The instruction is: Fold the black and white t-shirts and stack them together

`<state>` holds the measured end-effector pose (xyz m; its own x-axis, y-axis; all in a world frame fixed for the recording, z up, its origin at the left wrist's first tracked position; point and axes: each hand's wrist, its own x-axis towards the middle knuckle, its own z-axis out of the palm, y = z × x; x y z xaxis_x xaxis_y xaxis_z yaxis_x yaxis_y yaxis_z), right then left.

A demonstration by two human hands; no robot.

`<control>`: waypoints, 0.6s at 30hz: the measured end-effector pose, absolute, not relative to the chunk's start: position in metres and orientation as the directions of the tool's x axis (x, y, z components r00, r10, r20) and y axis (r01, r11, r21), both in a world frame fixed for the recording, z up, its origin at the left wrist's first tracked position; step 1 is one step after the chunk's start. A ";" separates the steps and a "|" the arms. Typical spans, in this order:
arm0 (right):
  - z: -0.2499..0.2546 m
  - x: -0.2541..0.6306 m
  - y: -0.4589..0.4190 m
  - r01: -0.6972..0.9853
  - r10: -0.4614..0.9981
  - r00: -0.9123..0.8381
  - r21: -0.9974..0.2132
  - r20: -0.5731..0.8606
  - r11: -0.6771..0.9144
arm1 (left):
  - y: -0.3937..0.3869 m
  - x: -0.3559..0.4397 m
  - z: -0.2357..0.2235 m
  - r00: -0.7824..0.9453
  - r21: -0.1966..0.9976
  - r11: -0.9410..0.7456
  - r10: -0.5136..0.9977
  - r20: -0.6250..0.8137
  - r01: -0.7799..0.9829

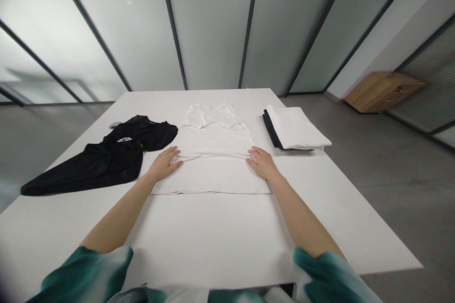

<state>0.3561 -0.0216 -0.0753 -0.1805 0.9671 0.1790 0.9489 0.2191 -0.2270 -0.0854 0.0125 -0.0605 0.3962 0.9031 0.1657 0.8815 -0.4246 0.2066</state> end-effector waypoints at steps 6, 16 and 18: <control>-0.073 0.355 -0.023 0.945 0.944 -0.156 -0.235 0.289 0.228 | 0.007 -0.084 -0.050 0.394 0.247 -0.459 0.879 0.270 0.854; -0.066 0.348 -0.026 0.936 0.945 -0.233 -0.210 0.229 0.282 | -0.002 -0.074 -0.038 0.421 0.200 -0.451 0.890 0.176 0.870; -0.068 0.349 -0.028 0.947 0.952 -0.223 -0.185 0.208 0.262 | -0.003 -0.075 -0.041 0.399 0.183 -0.423 0.904 0.153 0.888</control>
